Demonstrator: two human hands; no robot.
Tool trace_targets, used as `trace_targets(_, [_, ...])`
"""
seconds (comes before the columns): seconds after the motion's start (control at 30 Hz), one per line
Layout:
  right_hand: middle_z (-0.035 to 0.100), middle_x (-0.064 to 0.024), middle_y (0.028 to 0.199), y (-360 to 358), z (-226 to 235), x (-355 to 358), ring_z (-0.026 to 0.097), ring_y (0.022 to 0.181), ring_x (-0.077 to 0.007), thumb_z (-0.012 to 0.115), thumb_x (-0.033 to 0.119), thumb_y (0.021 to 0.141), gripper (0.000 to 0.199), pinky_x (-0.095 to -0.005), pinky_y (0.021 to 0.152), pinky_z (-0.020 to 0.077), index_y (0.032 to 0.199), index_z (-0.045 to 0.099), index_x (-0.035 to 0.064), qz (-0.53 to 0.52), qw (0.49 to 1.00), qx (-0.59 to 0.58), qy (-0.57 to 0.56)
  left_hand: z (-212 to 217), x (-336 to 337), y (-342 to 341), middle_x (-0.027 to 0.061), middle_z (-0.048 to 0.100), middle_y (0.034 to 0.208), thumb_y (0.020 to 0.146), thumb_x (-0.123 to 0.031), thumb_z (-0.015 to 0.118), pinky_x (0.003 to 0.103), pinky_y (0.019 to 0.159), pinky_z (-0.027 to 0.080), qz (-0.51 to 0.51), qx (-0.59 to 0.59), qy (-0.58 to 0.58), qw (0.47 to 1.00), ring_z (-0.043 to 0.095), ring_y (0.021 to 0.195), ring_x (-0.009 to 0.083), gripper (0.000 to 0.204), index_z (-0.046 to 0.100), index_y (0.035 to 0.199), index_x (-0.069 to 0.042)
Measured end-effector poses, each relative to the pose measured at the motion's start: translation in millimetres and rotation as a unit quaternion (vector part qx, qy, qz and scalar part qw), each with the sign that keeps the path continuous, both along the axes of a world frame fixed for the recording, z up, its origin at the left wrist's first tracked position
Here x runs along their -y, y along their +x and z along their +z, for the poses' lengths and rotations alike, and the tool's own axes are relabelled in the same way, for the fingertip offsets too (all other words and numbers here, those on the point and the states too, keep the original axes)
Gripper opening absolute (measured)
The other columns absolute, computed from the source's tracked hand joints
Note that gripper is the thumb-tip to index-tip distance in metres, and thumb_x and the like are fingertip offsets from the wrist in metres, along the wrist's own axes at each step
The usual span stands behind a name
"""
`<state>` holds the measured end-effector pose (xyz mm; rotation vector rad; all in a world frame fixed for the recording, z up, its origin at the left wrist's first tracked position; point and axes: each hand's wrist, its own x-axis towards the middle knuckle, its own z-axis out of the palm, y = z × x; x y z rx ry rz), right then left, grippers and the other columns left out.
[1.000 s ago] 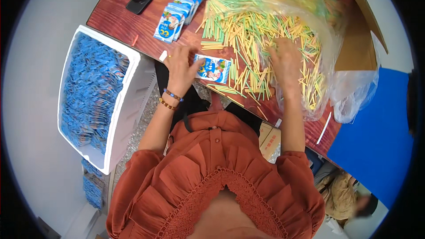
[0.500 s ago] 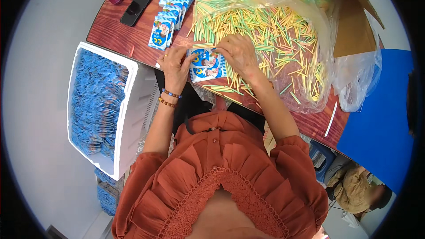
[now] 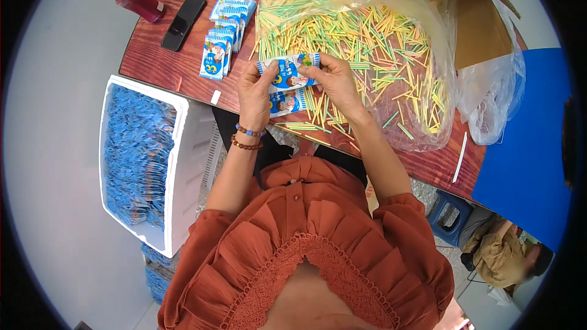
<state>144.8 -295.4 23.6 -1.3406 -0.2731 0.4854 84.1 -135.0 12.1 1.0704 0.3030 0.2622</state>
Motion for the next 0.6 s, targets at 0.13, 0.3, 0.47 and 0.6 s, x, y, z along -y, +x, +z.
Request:
trace_targets(0.13, [0.064, 0.0036, 0.076, -4, -4, -1, 0.050, 0.065, 0.0002, 0.068, 0.011, 0.087, 0.011, -0.0169, 0.055, 0.0359, 0.094, 0.069, 0.0029, -0.037, 0.999, 0.008, 0.005, -1, 8, 3, 0.0020, 0.067, 0.085, 0.091, -0.010, 0.065, 0.019, 0.063, 0.047, 0.039, -0.018, -0.023, 0.999, 0.059, 0.071, 0.0040, 0.009, 0.065, 0.090, -0.001])
trace_targets(0.3, [0.065, 0.0020, 0.076, -2, -15, 4, 0.051, 0.066, -0.0018, 0.068, 0.010, 0.087, 0.011, -0.0183, 0.057, 0.0386, 0.092, 0.070, 0.0005, -0.053, 0.997, 0.025, -0.053, -6, 11, 8, 0.0016, 0.067, 0.082, 0.091, -0.010, 0.065, 0.019, 0.061, 0.046, 0.065, -0.004, -0.037, 0.997, 0.058, 0.069, 0.0037, 0.011, 0.066, 0.086, 0.000])
trace_targets(0.47, [0.065, 0.0020, 0.077, -1, 1, 9, 0.055, 0.071, -0.0030, 0.059, 0.008, 0.092, 0.014, -0.0194, 0.062, 0.0425, 0.087, 0.069, -0.0004, -0.066, 0.993, 0.094, 0.008, -13, 13, 14, -0.0004, 0.065, 0.078, 0.092, -0.015, 0.064, 0.020, 0.059, 0.044, 0.071, 0.004, -0.042, 0.997, 0.057, 0.067, 0.0033, 0.016, 0.066, 0.085, -0.001])
trace_targets(0.6, [0.065, -0.0024, 0.090, 4, 22, 36, 0.059, 0.087, -0.0101, 0.053, 0.007, 0.093, 0.015, -0.0241, 0.077, 0.0458, 0.098, 0.064, -0.0003, -0.130, 0.980, 0.149, 0.003, -8, 18, 17, -0.0011, 0.064, 0.076, 0.093, -0.017, 0.064, 0.020, 0.056, 0.043, 0.073, -0.009, -0.085, 0.994, 0.056, 0.065, 0.0035, 0.018, 0.065, 0.083, -0.002])
